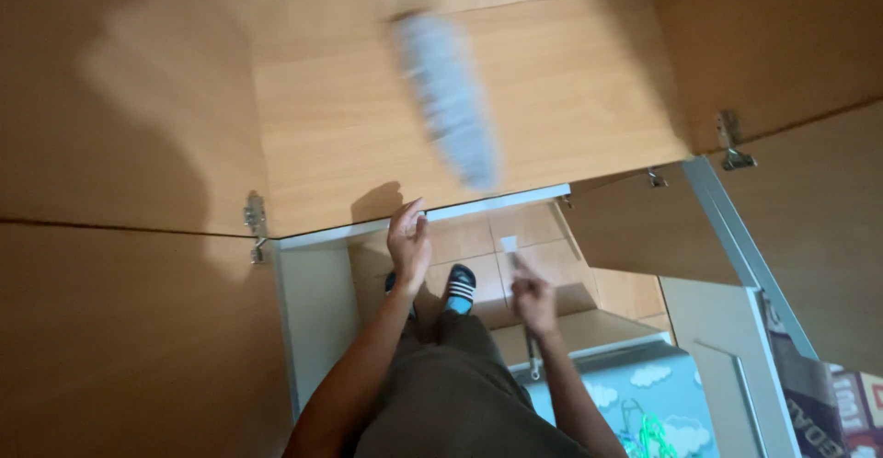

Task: Clean and organize a shoe cabinet using a duster.

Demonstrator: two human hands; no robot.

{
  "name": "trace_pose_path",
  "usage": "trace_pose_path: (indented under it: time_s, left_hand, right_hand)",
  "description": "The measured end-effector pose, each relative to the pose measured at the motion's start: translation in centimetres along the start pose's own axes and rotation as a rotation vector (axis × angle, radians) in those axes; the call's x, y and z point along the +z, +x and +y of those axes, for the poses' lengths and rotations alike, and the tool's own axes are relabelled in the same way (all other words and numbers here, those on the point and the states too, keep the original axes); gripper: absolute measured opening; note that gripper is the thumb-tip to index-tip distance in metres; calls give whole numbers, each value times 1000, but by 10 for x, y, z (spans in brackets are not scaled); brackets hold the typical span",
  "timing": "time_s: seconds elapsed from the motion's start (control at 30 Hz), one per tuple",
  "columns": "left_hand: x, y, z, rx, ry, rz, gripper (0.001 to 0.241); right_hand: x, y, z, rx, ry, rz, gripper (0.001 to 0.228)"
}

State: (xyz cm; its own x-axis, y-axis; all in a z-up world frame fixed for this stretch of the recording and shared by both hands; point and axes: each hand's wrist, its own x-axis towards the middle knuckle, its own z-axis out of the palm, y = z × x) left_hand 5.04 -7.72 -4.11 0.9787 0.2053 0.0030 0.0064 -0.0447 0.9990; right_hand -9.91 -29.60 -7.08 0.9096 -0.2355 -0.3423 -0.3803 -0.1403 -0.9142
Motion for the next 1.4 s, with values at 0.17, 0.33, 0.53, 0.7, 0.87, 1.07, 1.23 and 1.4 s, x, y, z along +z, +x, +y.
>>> trace_pose_path:
  time_s: [0.17, 0.33, 0.53, 0.7, 0.87, 1.07, 1.23, 1.4]
  left_hand:
    - [15, -3, 6, 136, 125, -145, 29]
    - [43, -7, 22, 71, 106, -201, 32]
    - [57, -10, 16, 96, 197, -276, 37]
    - [105, -7, 11, 93, -47, -417, 41]
    - [159, -11, 32, 84, 5, -536, 41]
    - [179, -9, 18, -60, -186, -595, 44]
    - [181, 2, 12, -118, -74, -525, 44]
    - [185, 19, 21, -146, -5, -555, 44]
  right_hand:
    - [-5, -18, -36, -4, 266, 355, 46]
    - [-6, -45, -32, -206, 77, 112, 36]
    - [-68, -78, -9, 7, 127, 380, 44]
    - [-52, -41, -85, 179, 178, 476, 46]
    - [-67, 47, -55, -73, 194, 373, 40]
    - [-60, 53, -76, -237, 140, 540, 44]
    - [-65, 70, -89, -20, 329, 474, 39]
    - [-36, 68, -78, 82, 468, 589, 31]
